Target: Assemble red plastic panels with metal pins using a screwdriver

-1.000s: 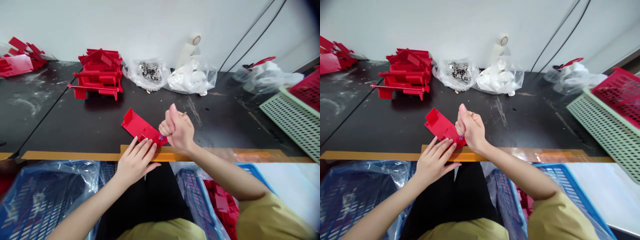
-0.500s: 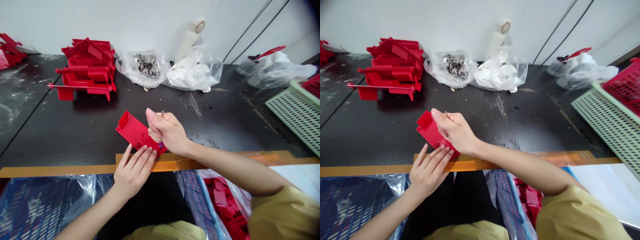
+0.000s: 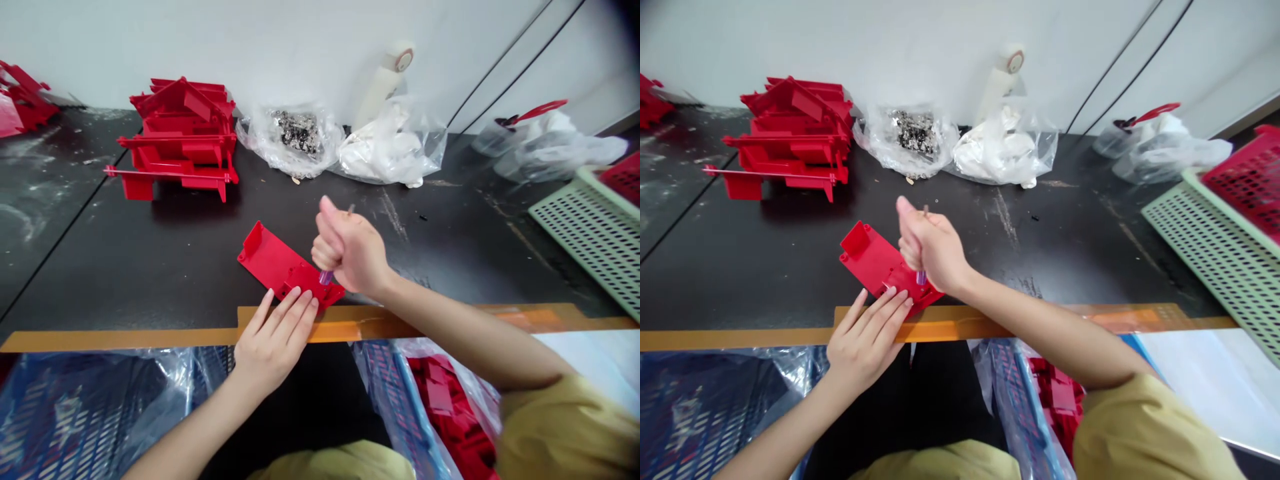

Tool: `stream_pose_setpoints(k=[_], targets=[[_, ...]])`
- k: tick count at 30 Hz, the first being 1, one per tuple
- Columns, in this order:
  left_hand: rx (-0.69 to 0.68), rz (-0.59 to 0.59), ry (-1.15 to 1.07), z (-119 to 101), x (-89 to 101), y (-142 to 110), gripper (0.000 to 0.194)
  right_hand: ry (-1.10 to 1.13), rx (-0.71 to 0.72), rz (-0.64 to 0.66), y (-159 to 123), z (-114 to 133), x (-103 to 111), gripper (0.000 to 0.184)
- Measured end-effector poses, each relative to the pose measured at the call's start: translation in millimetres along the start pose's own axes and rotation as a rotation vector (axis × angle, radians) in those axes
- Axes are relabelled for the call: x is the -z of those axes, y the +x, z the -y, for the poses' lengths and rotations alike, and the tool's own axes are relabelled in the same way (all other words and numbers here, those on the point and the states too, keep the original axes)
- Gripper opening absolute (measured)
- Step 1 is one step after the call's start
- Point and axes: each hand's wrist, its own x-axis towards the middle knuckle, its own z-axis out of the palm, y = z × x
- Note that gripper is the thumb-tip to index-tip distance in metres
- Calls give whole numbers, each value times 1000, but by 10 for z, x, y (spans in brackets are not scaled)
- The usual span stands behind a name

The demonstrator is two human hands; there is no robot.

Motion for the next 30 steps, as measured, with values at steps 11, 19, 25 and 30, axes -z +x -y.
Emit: stream_pose_setpoints(k=[11, 19, 25, 30], targets=[[23, -40, -2, -13, -31, -9, 36, -69, 126, 94, -193, -85, -33, 63], [27, -48, -6, -19, -17, 16, 32, -183, 129, 196, -254, -82, 23, 62], [25, -50, -15, -21, -16, 17, 30, -164, 11, 178, -157, -83, -80, 62], [23, -34, -19, -20, -3, 19, 31, -110, -30, 190, -48, -78, -66, 61]])
